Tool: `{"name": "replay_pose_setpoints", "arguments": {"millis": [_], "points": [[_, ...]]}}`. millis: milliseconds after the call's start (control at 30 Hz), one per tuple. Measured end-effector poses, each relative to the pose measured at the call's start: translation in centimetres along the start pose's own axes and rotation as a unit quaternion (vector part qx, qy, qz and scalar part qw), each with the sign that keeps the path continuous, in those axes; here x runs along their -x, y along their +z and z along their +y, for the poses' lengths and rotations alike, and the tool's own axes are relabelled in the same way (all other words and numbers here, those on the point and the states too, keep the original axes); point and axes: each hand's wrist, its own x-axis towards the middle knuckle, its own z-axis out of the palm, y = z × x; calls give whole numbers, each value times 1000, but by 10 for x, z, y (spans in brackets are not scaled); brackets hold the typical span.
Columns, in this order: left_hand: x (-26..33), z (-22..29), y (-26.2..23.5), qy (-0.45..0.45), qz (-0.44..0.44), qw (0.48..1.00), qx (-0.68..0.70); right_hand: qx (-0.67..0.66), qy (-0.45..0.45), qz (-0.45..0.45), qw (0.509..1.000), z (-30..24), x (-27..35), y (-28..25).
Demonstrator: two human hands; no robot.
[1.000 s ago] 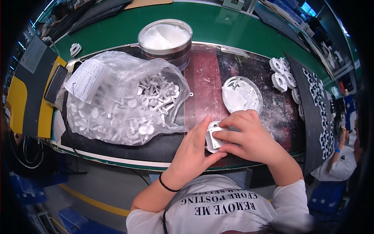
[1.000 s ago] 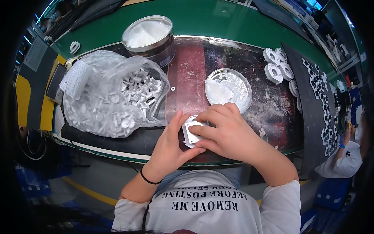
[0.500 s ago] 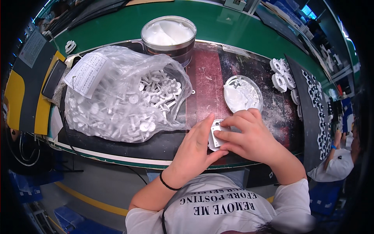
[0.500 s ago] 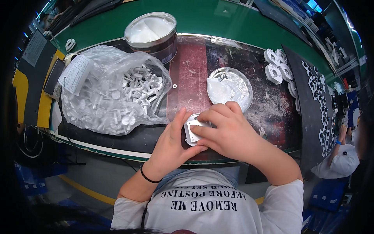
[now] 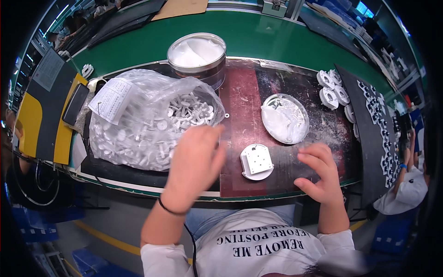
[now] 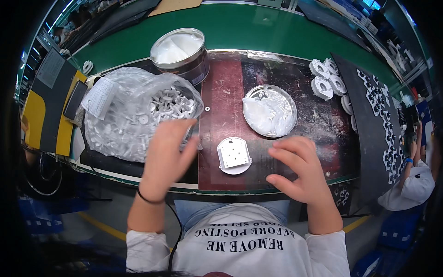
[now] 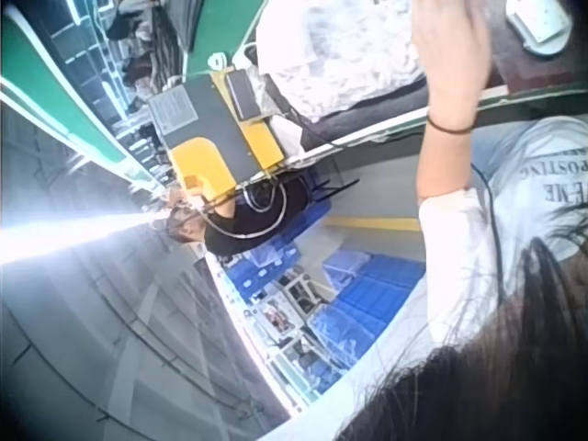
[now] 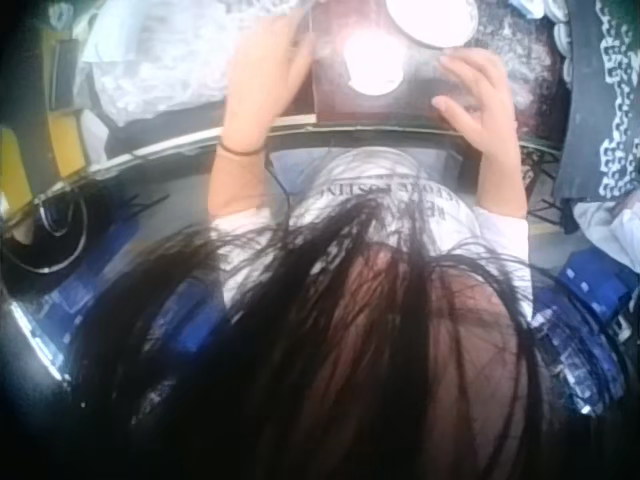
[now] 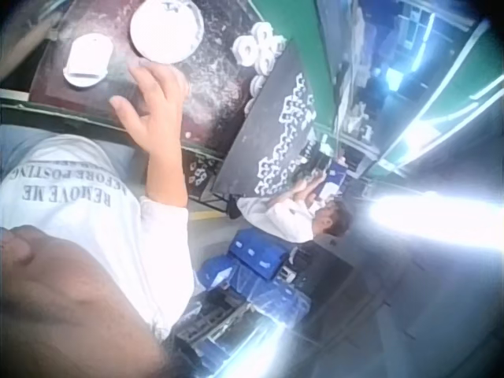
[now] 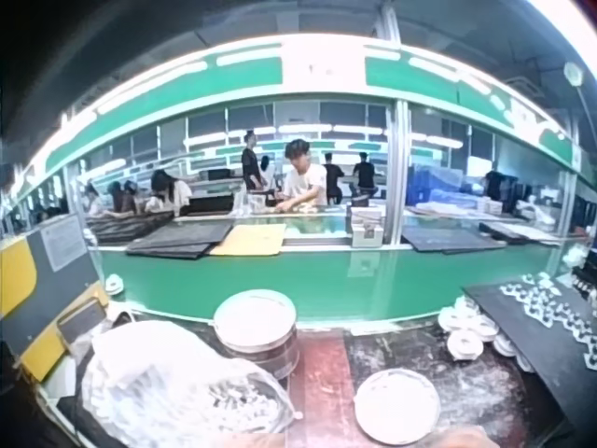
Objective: The person assembles small white plastic components by hand. They pick up a base unit, dip a small cylindrical piece into a white paste, and insert it into the base. They then place a black square component onto the assembly and set the finished unit aside on a black tray.
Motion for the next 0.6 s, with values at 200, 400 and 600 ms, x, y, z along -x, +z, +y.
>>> {"name": "replay_pose_setpoints", "arguments": {"millis": [200,400,600], "points": [[-38,-49,11,-26,-45,980,-194,-36,-5,14,999,0,9,0],[-44,-62,4,-17,27,989,-142,-35,7,64,997,6,21,-8],[-38,-12,-8,47,179,981,-58,-199,92,38,975,3,9,-4]]}}
